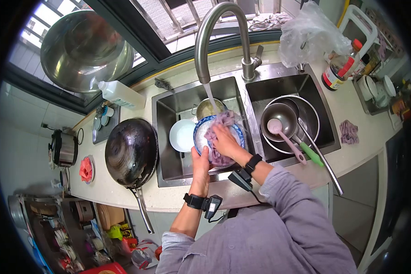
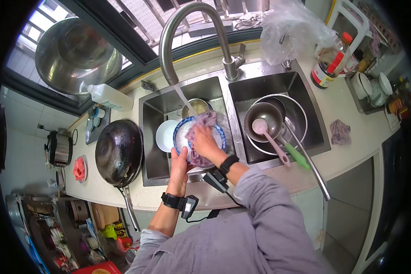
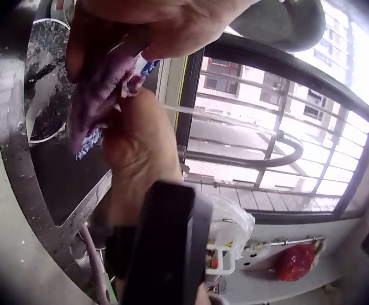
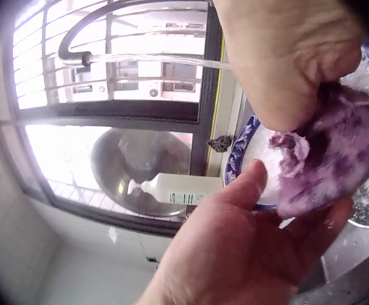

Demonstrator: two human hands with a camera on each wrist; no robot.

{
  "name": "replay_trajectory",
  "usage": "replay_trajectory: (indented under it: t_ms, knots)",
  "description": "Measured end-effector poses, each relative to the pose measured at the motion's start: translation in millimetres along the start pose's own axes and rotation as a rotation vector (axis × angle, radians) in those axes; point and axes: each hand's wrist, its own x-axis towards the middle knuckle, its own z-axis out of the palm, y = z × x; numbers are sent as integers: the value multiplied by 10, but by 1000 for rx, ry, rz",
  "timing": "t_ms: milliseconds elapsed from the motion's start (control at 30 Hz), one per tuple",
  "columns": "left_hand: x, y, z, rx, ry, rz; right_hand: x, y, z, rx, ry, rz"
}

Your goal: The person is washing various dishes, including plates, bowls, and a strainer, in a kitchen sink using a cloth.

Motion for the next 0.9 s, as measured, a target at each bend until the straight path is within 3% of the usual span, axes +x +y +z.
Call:
replay_trajectory:
  t_ms: [100,133,200,267,367,433,467,533,567,600,667,700,733,800,833,900]
  knots:
    - [-36,95,27,95,-54,-85,84,-158,48,304,41,-221]
    - [-24,122,31,92,-56,-133,48,-195,-6,302,42,-219]
    - [86,121,-43,46,-56,-133,-34,-264,-148,338,-377,-198]
    - [180,109,-151,-40,-69,-124,-224,-149,-140,297,-255,-411]
    - [146,180,-192,-41,-11,-44,-378,16,-226,415,-251,-428]
    - [156,192,-270,-70,-26,-29,-400,135,-336,-32,-85,-484]
    - [146,217,-299,-67,-28,-24,-387,178,-368,-30,-80,-485]
    - [71,333,-323,-69,-28,-115,-320,304,-377,-263,186,-372]
    - [70,363,-367,-96,-48,-149,-198,462,-337,21,34,-301]
    - [67,397,-391,-94,-45,-150,-171,431,-346,25,32,-300]
    - [72,455,-405,-58,-65,-223,-162,359,-354,429,130,-204]
    - [85,465,-410,-98,-81,-219,-130,380,-327,330,257,-246]
    - [101,464,-400,-101,-82,-218,-116,398,-291,327,256,-248]
    - [119,457,-401,-131,-118,-169,-128,351,-231,795,197,143]
    - [103,449,-392,-134,-115,-169,-158,308,-237,793,193,143]
    - [61,425,-286,-287,-75,-62,-211,219,-287,1120,48,372]
